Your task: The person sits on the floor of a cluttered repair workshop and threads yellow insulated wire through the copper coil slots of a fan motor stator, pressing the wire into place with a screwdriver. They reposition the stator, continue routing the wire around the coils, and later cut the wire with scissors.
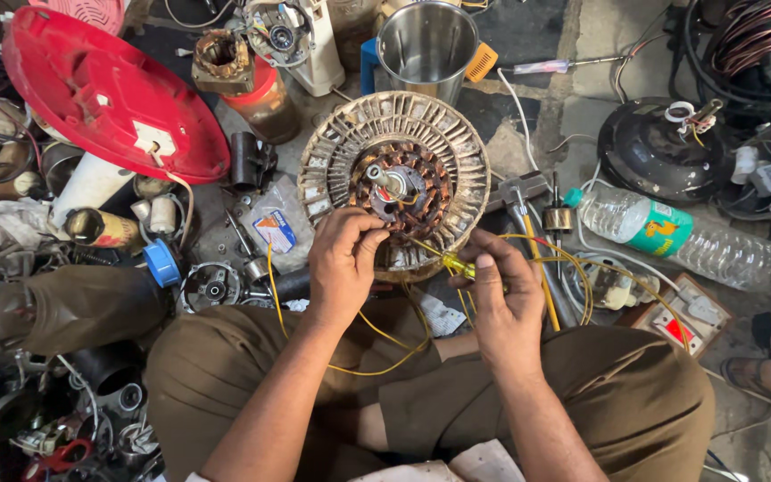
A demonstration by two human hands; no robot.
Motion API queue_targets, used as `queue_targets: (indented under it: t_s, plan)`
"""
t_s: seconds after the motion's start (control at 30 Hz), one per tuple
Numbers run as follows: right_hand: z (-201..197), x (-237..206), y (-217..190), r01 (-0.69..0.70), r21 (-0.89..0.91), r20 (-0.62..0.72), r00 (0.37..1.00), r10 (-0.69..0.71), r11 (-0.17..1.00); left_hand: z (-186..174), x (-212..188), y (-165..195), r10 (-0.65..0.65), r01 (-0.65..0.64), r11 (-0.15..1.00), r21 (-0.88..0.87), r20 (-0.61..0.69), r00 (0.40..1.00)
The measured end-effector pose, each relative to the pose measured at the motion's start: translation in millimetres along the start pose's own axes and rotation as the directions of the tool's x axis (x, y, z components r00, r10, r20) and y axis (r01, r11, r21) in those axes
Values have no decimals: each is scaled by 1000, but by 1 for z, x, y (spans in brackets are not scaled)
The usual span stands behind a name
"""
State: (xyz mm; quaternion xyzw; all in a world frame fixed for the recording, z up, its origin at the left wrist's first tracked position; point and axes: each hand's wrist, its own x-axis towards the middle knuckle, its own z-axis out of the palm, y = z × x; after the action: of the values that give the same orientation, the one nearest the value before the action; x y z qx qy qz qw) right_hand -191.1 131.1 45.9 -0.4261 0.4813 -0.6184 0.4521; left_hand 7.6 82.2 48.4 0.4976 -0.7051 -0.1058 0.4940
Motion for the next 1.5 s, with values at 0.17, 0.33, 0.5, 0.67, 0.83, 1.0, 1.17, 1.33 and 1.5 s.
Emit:
queue_targets:
  t_s: [0.17,0.33,0.5,0.67,0.83,1.0,1.17,1.33,1.5]
  plan:
    - [0,3,0,24,-73,15,1000,-23,997,2,0,-1,1,-1,1000,-7,1,1000]
    - [-1,5,1,14,-199,35,999,-7,980,2,-1,-1,1,-1,1000,0,15,1000]
    - [0,5,6,-87,70,1,996,88,994,3,-1,-1,2,-2,1000,16,7,1000]
    - [-1,6,16,-139,326,19,990,141,935,3,-2,-2,4,-5,1000,23,2,1000]
    - [-6,7,20,-155,404,11,986,165,902,3,-1,-1,11,-11,1000,7,-14,1000]
    - [-3,7,14,-148,301,1,988,155,942,2,-1,3,-16,16,1000,14,8,1000]
    - [-4,7,5,-73,410,-99,987,124,909,2,-1,5,-8,8,1000,14,13,1000]
    - [1,12,-8,-121,95,-128,983,133,988,3,-4,8,10,-10,999,31,1,1000]
    - [44,11,-12,211,-484,62,976,-207,849,2,-4,12,-19,18,999,35,24,1000]
